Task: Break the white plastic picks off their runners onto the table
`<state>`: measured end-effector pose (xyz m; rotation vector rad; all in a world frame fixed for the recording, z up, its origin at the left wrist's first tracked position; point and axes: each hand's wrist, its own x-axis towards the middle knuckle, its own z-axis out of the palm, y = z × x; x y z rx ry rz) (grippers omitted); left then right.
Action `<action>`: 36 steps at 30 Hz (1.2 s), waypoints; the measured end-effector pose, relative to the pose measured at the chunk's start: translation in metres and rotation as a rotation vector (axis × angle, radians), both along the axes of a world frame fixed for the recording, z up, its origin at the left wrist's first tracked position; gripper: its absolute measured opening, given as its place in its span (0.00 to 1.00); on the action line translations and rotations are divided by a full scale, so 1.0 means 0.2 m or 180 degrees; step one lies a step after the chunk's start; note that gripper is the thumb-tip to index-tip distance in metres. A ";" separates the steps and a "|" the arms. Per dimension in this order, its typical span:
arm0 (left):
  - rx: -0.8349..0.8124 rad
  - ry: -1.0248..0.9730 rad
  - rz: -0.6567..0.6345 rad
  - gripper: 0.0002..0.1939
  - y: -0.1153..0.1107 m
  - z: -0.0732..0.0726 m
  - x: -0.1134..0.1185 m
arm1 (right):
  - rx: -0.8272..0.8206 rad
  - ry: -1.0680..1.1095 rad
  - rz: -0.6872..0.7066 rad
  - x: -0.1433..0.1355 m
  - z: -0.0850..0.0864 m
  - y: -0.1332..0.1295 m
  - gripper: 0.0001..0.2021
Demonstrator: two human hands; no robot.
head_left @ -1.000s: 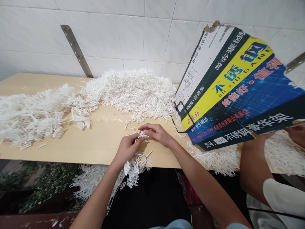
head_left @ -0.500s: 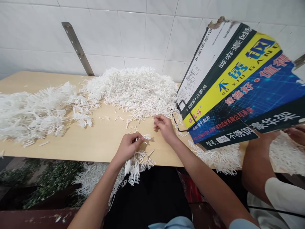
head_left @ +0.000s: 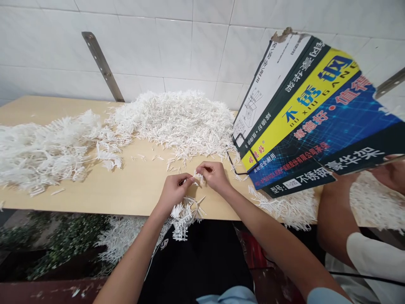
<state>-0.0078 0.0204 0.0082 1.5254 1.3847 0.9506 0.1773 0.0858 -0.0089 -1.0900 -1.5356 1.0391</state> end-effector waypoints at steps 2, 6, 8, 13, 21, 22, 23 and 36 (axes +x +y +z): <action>0.0000 0.0034 -0.0007 0.14 -0.01 -0.01 -0.01 | -0.0043 0.0386 -0.0455 0.00 -0.01 0.02 0.18; 0.0056 -0.0003 0.0098 0.15 -0.01 -0.03 -0.03 | 0.0092 0.0155 -0.0073 0.00 0.03 0.01 0.13; 0.0085 -0.0030 0.0233 0.15 -0.01 -0.03 -0.02 | 0.0147 -0.0088 0.0523 -0.01 0.07 -0.01 0.14; 0.0059 0.0100 0.0187 0.17 0.00 -0.02 0.00 | -0.0202 -0.0558 0.1148 0.00 0.10 -0.05 0.11; 0.0118 0.0311 0.0054 0.16 0.00 -0.03 0.01 | -0.0268 0.0438 -0.0344 0.01 0.01 0.01 0.17; 0.0119 0.0312 0.0057 0.15 0.00 -0.04 0.00 | -0.0244 0.0636 -0.0608 0.02 0.01 0.03 0.18; 0.0123 0.0280 0.0078 0.16 -0.01 -0.04 0.00 | -0.0195 0.0741 -0.0759 0.03 0.01 0.04 0.19; 0.0187 0.0079 0.0163 0.16 0.00 -0.04 0.02 | -0.0196 -0.0397 0.0685 0.00 0.07 -0.04 0.19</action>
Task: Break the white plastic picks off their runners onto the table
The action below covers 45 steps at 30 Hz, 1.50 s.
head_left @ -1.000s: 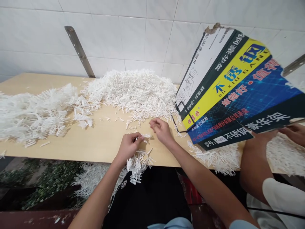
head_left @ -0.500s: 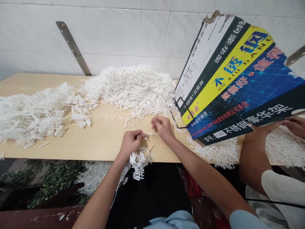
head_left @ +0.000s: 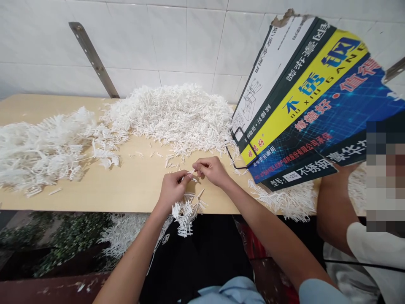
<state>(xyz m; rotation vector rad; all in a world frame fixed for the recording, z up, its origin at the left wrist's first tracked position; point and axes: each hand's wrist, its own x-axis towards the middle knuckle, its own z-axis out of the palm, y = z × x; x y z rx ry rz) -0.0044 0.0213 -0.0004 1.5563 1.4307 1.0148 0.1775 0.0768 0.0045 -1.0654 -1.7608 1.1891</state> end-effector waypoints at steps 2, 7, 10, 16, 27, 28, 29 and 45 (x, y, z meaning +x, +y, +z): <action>0.0035 0.0080 -0.0048 0.16 0.01 0.00 0.01 | 0.0023 0.0003 -0.0248 0.00 -0.02 0.01 0.19; -0.0039 0.0076 -0.0014 0.15 -0.01 0.00 -0.01 | 0.0051 0.0753 -0.1166 0.02 -0.07 0.08 0.24; -0.0024 -0.0096 -0.0030 0.17 -0.02 0.00 -0.03 | 0.0165 0.0841 -0.1410 0.04 -0.07 0.11 0.23; -0.0085 -0.0210 0.0065 0.15 -0.02 0.03 -0.01 | 0.1130 -0.0040 -0.0275 0.01 0.03 0.03 0.17; 0.0013 -0.0447 0.0061 0.24 -0.02 0.03 0.00 | 0.0225 0.0361 -0.0242 0.00 0.03 -0.01 0.19; 0.0012 -0.0543 0.0026 0.28 -0.01 0.03 0.00 | 0.0197 0.0503 -0.0315 0.00 0.03 0.00 0.20; 0.0016 -0.0616 -0.0013 0.31 -0.01 0.03 0.00 | 0.0179 0.0621 -0.0380 0.00 0.03 0.00 0.21; -0.0160 -0.0586 -0.0527 0.19 -0.05 0.01 0.00 | -0.0528 0.1739 0.0345 -0.01 0.07 0.00 0.22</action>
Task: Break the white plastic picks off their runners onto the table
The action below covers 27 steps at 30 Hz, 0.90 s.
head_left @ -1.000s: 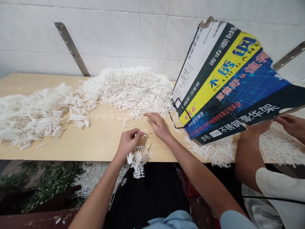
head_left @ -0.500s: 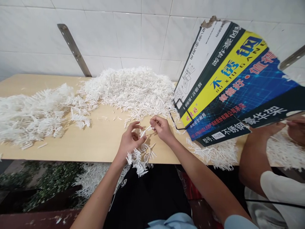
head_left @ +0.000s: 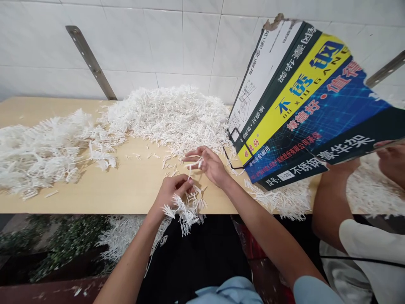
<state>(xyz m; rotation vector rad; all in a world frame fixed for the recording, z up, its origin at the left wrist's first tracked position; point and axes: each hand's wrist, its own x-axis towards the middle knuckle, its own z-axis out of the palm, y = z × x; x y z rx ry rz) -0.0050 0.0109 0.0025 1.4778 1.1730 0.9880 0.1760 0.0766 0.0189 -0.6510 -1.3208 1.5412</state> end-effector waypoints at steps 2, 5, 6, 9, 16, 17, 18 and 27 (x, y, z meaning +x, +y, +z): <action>-0.0067 -0.0532 0.0452 0.18 0.01 0.00 0.00 | 0.0141 -0.0279 0.0209 0.00 0.01 -0.01 0.26; -0.0147 -0.1232 0.1044 0.20 0.02 0.01 0.00 | 0.0309 -0.1092 0.0419 0.00 0.01 -0.03 0.31; -0.0182 -0.1362 0.1113 0.21 0.02 0.01 -0.01 | 0.0333 -0.1336 0.0513 0.00 0.00 -0.03 0.30; -0.0329 -0.1628 0.1085 0.21 0.01 0.02 -0.01 | 0.0460 -0.1725 0.0653 0.00 -0.01 -0.03 0.22; -0.0139 -0.1729 0.0888 0.15 0.02 -0.01 -0.02 | 0.0869 -0.1601 -0.0279 -0.01 -0.01 -0.02 0.23; -0.0093 -0.1691 0.0936 0.14 0.02 -0.01 -0.02 | 0.0940 -0.1672 -0.0481 -0.02 -0.02 -0.02 0.27; -0.0062 -0.1640 0.1031 0.14 0.02 -0.01 -0.01 | 0.1060 -0.1779 -0.0685 -0.03 -0.03 -0.03 0.30; -0.0364 -0.0978 0.0412 0.20 -0.05 0.07 -0.09 | 0.1680 -0.2148 -0.1098 -0.04 -0.03 -0.08 0.08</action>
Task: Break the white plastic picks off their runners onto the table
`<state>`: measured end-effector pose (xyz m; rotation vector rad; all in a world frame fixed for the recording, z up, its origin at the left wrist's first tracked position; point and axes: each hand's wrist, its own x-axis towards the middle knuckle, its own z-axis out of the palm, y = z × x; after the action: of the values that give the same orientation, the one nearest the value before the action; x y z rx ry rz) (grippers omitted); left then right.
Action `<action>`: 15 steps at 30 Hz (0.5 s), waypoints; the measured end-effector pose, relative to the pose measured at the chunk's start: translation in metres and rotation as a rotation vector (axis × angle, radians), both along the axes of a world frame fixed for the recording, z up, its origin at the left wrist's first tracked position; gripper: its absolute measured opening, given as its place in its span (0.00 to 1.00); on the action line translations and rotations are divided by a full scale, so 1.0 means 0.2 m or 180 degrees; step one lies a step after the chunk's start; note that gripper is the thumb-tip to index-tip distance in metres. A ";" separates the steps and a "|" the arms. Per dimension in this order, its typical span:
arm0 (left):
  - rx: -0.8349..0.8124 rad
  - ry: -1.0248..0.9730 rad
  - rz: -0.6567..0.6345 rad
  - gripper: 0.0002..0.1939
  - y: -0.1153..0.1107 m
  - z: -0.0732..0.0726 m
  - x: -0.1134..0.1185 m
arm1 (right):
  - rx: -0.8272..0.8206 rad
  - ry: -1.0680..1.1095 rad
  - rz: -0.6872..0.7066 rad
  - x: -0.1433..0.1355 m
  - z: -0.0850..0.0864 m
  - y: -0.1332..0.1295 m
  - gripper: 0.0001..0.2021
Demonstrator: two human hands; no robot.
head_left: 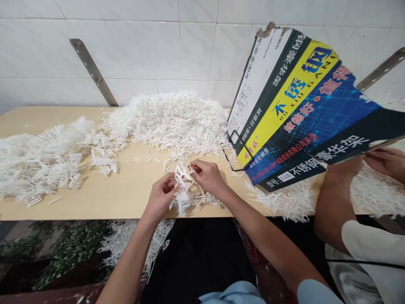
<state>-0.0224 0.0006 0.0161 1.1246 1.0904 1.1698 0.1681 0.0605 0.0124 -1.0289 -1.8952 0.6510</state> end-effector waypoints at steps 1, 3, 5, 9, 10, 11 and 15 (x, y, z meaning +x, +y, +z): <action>0.0001 0.0341 -0.0224 0.19 -0.02 0.03 -0.01 | -0.0332 0.0317 0.0102 0.00 0.01 -0.03 0.06; 0.0091 0.1099 -0.0574 0.12 -0.04 0.09 -0.04 | -0.1152 0.1101 0.0240 0.01 0.04 -0.13 0.06; 0.0340 0.1753 -0.0783 0.07 -0.07 0.14 -0.06 | -0.2047 0.1812 0.0310 0.02 0.07 -0.25 0.09; 0.1051 0.2662 -0.0641 0.10 -0.12 0.13 -0.10 | -0.3207 0.2042 0.0416 0.10 0.12 -0.47 0.13; 0.1244 0.2825 -0.0425 0.09 -0.13 0.12 -0.11 | -0.3387 0.1888 0.0501 0.13 0.13 -0.51 0.14; 0.1439 0.2925 -0.0164 0.08 -0.13 0.10 -0.11 | -0.3541 0.1728 0.0604 0.16 0.13 -0.55 0.15; 0.1567 0.2519 0.0265 0.03 -0.16 0.02 -0.12 | -0.3559 0.1198 0.0675 0.24 0.09 -0.67 0.20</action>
<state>-0.0467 -0.0314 0.0211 2.0493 1.4826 1.1048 0.2151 -0.0740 0.0302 -1.2129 -1.2408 1.9941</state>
